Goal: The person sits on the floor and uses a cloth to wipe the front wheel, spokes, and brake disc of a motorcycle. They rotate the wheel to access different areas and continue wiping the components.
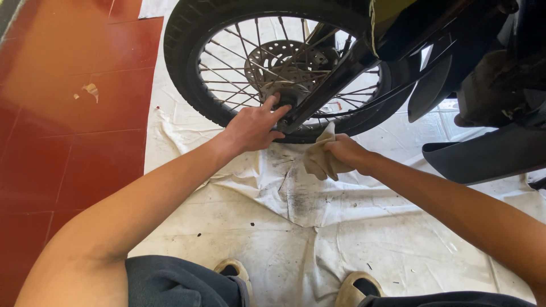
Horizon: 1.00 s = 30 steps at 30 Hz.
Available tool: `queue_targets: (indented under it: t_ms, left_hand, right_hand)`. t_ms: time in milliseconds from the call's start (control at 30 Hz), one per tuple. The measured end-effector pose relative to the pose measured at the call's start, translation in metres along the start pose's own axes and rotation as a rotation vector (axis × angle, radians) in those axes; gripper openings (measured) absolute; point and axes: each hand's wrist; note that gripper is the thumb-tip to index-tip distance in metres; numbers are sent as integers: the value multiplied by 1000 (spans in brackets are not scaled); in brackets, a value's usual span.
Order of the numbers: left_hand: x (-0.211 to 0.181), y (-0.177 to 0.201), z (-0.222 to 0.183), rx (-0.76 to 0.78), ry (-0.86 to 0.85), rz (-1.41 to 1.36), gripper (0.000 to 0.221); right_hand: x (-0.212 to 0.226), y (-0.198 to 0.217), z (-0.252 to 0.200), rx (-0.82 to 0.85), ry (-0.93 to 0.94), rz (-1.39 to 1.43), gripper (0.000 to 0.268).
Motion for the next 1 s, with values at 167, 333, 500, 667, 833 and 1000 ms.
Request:
queue_targets:
  t_ms: [167, 333, 500, 667, 833, 1000]
  left_hand:
    - [1, 9, 8, -3, 22, 7, 62]
    - [7, -1, 9, -52, 12, -28, 60]
    - [10, -7, 12, -94, 2, 6, 60]
    - [13, -16, 13, -92, 11, -8, 60]
    - [16, -20, 14, -75, 12, -7, 59]
    - [18, -23, 15, -78, -7, 10, 63]
  right_hand:
    - [4, -10, -3, -51, -25, 72, 44]
    - [47, 1, -57, -190, 69, 173, 39]
    - [64, 11, -80, -568, 315, 514, 39]
    - [70, 7, -64, -418, 351, 476, 50]
    - [52, -1, -29, -328, 352, 317, 59]
    - [30, -1, -6, -282, 496, 413, 41]
Point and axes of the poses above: each hand's wrist, its own z-axis towards the middle knuckle, its own y-axis out of the back of the hand, x = y × z, and after that the axes turned 14 degrees about -x, right-handed
